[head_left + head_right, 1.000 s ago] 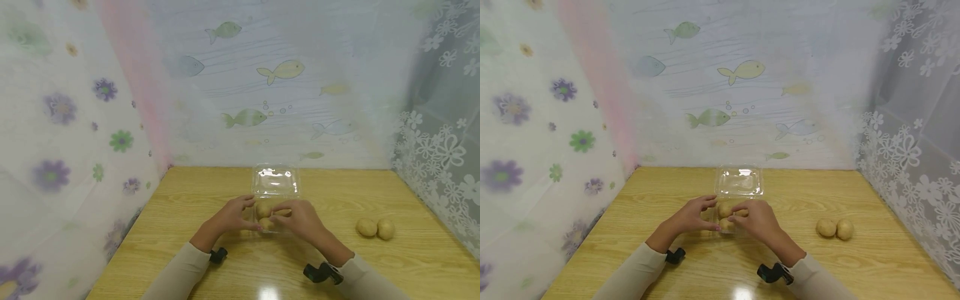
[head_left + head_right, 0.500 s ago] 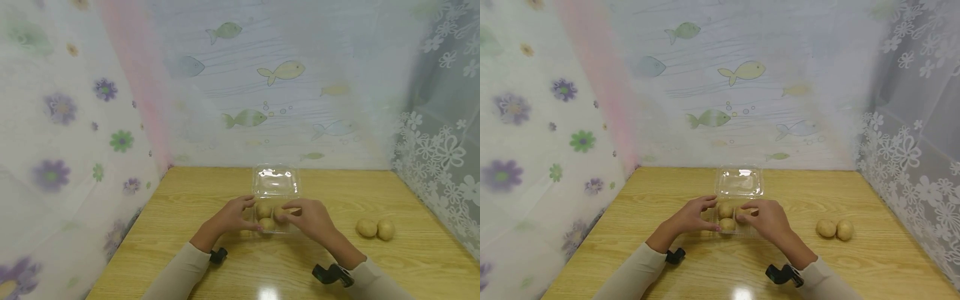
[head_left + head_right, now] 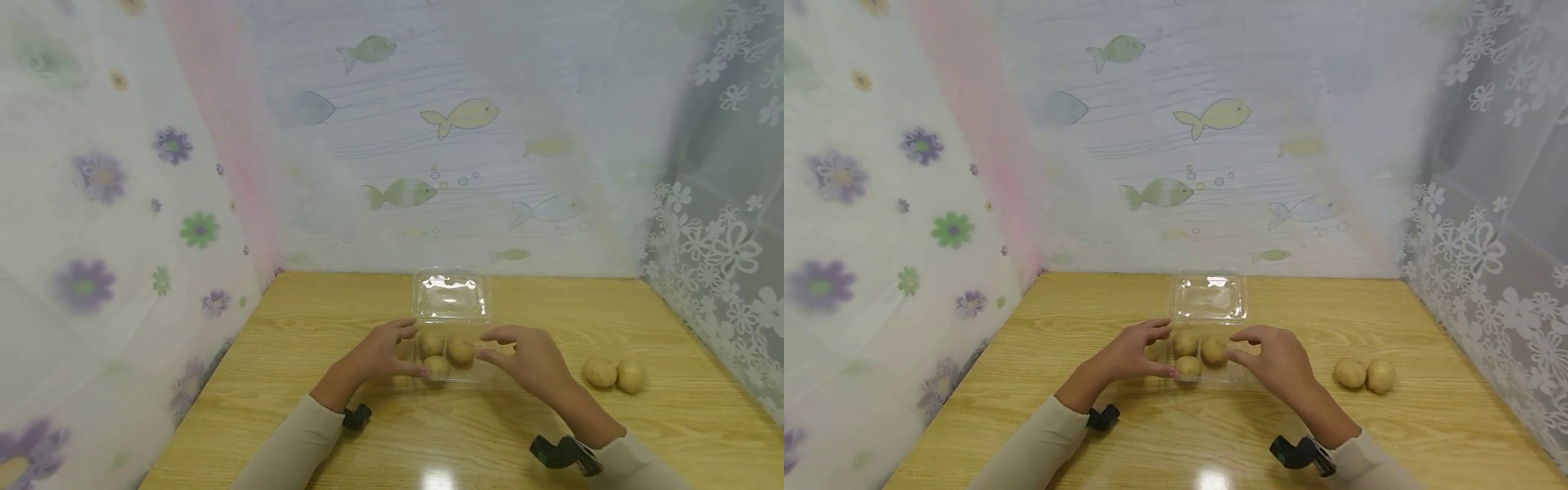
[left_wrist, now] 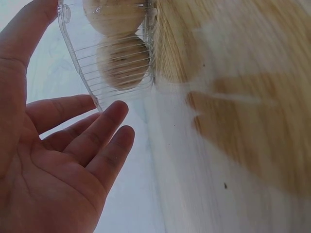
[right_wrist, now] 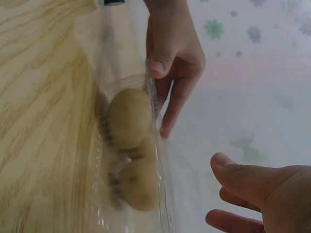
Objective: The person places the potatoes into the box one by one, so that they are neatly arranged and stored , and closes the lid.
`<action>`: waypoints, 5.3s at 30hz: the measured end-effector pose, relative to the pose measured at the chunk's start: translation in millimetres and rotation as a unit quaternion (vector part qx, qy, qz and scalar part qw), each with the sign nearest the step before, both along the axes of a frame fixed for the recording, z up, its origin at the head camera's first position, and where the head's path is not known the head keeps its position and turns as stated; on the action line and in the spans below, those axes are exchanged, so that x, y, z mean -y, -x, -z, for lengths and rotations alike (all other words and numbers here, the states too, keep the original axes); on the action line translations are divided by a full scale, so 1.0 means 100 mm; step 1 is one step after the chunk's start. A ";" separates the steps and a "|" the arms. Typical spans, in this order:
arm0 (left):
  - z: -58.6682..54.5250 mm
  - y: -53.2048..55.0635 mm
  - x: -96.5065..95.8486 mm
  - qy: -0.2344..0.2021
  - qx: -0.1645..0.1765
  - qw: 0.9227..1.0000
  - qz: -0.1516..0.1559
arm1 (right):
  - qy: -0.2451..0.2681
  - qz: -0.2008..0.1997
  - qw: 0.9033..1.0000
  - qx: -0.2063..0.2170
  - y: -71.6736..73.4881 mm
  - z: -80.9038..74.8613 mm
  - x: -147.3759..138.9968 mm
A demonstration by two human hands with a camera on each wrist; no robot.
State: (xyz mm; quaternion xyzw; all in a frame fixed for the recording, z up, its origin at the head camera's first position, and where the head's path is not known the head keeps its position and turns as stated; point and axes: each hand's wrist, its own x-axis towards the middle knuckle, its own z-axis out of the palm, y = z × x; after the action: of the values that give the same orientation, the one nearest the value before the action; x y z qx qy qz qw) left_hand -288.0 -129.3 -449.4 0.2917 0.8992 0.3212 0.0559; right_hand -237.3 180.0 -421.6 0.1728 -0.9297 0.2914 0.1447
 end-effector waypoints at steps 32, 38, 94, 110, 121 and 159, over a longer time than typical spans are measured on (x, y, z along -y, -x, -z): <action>0.01 -0.01 -0.01 -0.015 0.019 1.000 -0.004 | -0.024 0.076 0.997 0.018 -0.09 0.05 -0.80; 0.01 -0.01 -0.01 -0.018 0.021 1.000 -0.005 | -0.028 0.086 0.995 0.042 -0.10 0.03 -0.94; 0.01 0.00 0.00 -0.006 0.024 1.000 -0.010 | -0.045 0.004 0.981 0.186 0.06 0.21 -1.81; 0.01 0.01 -0.01 0.005 0.023 1.000 -0.013 | -0.074 0.010 0.979 0.191 0.07 0.25 -1.83; 0.02 0.00 -0.01 0.003 0.020 1.000 -0.009 | -0.075 0.012 0.976 0.204 0.06 0.26 -1.84; 0.02 0.01 -0.01 0.008 0.028 1.000 -0.013 | -0.092 0.007 0.980 0.179 0.07 0.26 -1.81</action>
State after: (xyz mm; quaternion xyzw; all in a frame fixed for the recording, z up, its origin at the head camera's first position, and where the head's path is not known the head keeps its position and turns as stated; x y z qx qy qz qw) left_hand -288.9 -128.5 -451.2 0.2706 0.9036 0.3226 0.0789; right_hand -244.8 361.3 -448.0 0.1239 -0.9646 0.2295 -0.0384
